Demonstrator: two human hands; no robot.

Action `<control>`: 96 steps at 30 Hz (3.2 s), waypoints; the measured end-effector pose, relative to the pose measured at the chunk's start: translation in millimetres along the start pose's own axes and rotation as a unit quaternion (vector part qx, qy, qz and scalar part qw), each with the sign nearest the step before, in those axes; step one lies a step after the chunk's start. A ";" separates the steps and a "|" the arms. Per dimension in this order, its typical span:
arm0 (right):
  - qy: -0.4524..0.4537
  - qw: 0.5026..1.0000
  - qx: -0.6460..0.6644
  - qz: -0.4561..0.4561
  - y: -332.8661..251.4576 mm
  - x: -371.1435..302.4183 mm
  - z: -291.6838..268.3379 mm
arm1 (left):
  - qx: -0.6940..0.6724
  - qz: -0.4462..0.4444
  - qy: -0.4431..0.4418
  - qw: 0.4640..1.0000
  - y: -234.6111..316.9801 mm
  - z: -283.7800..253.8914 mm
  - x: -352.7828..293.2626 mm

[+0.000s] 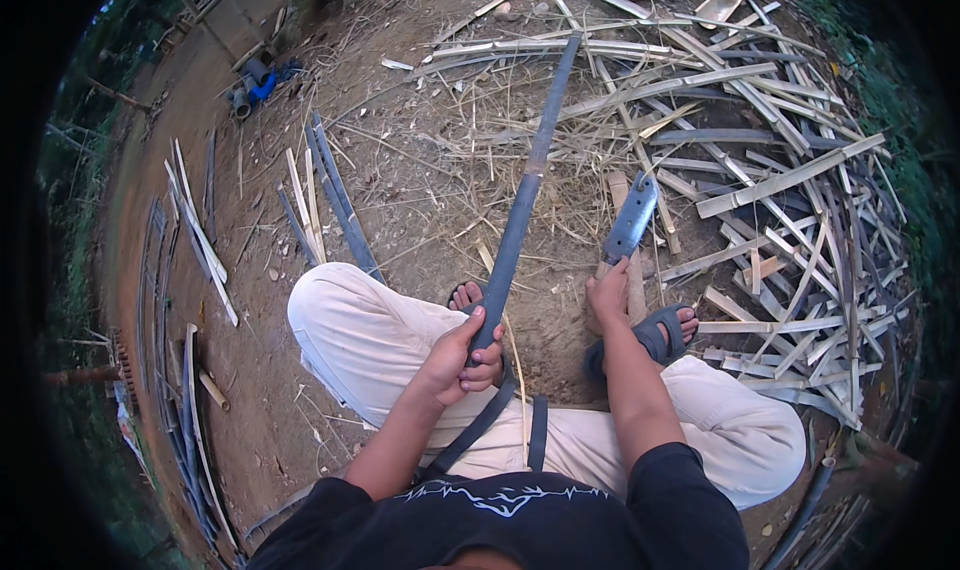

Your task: The person shaves and smooths long strips of bamboo using a large blade, handling different strips and turning them over to work on both sides.

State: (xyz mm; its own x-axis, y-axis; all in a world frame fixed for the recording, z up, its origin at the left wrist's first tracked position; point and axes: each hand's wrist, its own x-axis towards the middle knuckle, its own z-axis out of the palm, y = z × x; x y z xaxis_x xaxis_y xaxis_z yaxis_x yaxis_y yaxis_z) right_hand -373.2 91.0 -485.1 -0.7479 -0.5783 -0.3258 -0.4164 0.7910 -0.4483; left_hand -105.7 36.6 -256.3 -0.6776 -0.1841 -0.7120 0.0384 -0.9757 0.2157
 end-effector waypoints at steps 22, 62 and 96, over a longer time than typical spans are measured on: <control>-0.126 0.834 -0.166 -0.511 -114.6 -19.8 -280.5 | -0.105 -0.022 -0.078 0.991 -5.9 39.8 22.0; -0.036 0.867 -0.258 -0.425 -91.9 112.8 -205.3 | 0.069 0.042 0.129 0.988 -67.4 32.1 28.6; -0.169 0.675 -0.111 -0.709 -88.3 -25.5 -212.5 | -0.299 0.088 -0.281 0.908 -78.2 -4.0 16.9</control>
State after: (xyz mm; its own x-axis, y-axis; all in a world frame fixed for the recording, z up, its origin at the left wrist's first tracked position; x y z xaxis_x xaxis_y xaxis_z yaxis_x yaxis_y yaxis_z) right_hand -427.3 78.4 -260.3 0.6299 -0.7684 0.1129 -0.6854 -0.6183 -0.3846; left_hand -117.3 109.3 -287.8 -0.8837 -0.4169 -0.2127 0.4598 -0.8582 -0.2281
